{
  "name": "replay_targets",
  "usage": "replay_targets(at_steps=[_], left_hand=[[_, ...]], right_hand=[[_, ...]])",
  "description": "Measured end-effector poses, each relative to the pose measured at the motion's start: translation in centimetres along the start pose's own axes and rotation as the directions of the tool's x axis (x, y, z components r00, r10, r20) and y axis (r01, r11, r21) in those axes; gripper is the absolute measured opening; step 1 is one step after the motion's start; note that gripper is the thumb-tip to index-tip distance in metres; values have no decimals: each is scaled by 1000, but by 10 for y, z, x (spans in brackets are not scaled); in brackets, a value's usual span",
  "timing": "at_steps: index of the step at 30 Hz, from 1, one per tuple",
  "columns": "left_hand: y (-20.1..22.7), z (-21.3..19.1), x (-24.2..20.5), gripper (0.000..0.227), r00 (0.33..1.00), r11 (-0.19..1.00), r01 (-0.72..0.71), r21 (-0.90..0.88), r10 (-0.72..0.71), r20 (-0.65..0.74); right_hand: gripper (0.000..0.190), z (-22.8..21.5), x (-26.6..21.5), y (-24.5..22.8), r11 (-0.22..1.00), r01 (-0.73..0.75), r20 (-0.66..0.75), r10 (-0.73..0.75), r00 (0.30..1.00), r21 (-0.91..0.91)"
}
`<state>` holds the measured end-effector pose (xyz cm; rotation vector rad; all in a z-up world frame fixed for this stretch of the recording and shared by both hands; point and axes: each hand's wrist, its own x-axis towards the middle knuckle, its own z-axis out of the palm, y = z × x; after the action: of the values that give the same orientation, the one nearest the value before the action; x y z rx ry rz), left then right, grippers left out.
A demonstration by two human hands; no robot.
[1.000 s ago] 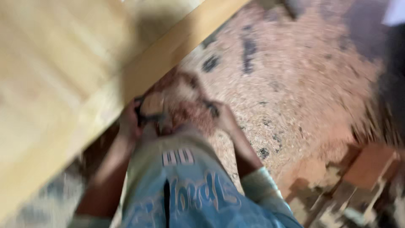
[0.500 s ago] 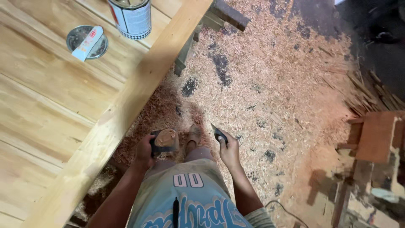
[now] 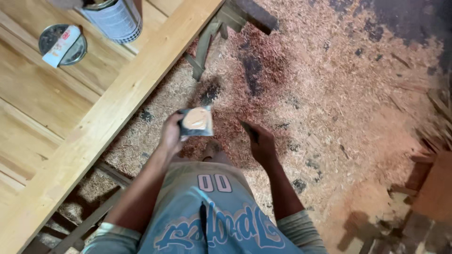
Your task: The person applies wood filler to a wooden door using a putty knife and a stick, spreading it into gaps and smoothing the surface. The person works on the door's surface and edges, repeatedly applying and smoothing the filler.
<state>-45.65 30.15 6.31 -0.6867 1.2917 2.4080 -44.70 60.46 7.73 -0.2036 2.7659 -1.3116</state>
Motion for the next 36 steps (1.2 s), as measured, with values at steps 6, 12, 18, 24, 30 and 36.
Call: replay_targets(at_steps=[6,12,18,24,30,36], left_hand=[[7,75,50,43,993,994,106,-38,-108,-56],[-10,80,155,36,995,970,11,-244,13,95],[-35,97,273,24,996,960,84,-267,-91,-13],[-21,168,414,22,993,989,-26,-142,41,109],[6,209,521,20,746,724,-661,196,608,272],[18,217,512,20,446,91,-742,664,807,388]], right_hand=[[33,-57,49,6,978,187,-45,-184,982,89],[29,-86,116,22,985,145,-7,-145,989,94],[32,-118,215,37,982,190,15,-190,982,-9],[31,-160,318,61,974,209,-13,-211,977,-88],[26,-175,406,64,954,294,41,-292,956,-66],[34,-211,479,50,922,373,297,-330,896,-101]])
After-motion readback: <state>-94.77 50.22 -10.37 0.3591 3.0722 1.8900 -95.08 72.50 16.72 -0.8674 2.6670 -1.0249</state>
